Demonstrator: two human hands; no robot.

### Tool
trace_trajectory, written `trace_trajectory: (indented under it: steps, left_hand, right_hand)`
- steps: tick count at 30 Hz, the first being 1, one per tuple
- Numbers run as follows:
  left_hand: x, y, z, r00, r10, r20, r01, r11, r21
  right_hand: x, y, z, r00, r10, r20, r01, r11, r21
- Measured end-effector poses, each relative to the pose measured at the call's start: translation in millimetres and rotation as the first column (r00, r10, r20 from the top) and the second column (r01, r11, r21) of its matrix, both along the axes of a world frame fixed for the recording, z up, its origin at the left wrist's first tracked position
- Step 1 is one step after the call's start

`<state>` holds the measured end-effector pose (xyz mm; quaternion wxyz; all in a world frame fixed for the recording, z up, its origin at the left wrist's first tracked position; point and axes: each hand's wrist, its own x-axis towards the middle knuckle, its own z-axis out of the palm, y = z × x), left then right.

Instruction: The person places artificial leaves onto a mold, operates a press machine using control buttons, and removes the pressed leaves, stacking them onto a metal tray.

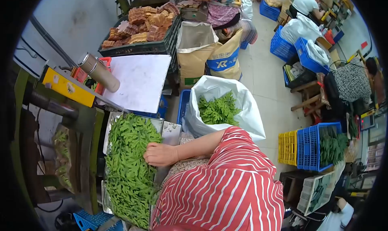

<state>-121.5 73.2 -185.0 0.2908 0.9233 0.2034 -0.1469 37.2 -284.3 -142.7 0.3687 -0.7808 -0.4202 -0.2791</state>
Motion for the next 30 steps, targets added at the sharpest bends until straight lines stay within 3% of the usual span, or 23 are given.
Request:
trace_trajectory:
  steps: [4, 15, 24, 27, 30]
  left_hand:
    - [15, 3, 4, 1.000, 0.027, 0.012, -0.027, 0.999, -0.032]
    - [20, -9, 42, 0.979, 0.194, 0.057, -0.186, 0.975, -0.118]
    - [-3, -50, 119, 0.945, 0.288, 0.157, -0.264, 0.952, -0.156]
    - [-15, -79, 165, 0.928, 0.318, 0.192, -0.289, 0.943, -0.165]
    - [10, -124, 211, 0.914, 0.298, 0.276, -0.245, 0.946, -0.211]
  right_hand:
    - [1, -1, -2, 0.997, 0.055, -0.055, -0.051, 0.997, 0.063]
    - [4, -2, 6, 0.988, 0.101, -0.114, -0.099, 0.995, 0.025]
    - [-3, 13, 45, 0.998, 0.018, 0.064, -0.021, 0.999, 0.039]
    - [-7, 39, 89, 0.976, -0.017, 0.215, -0.019, 0.987, 0.162]
    - [-15, 55, 122, 0.946, 0.107, 0.306, -0.188, 0.950, 0.249]
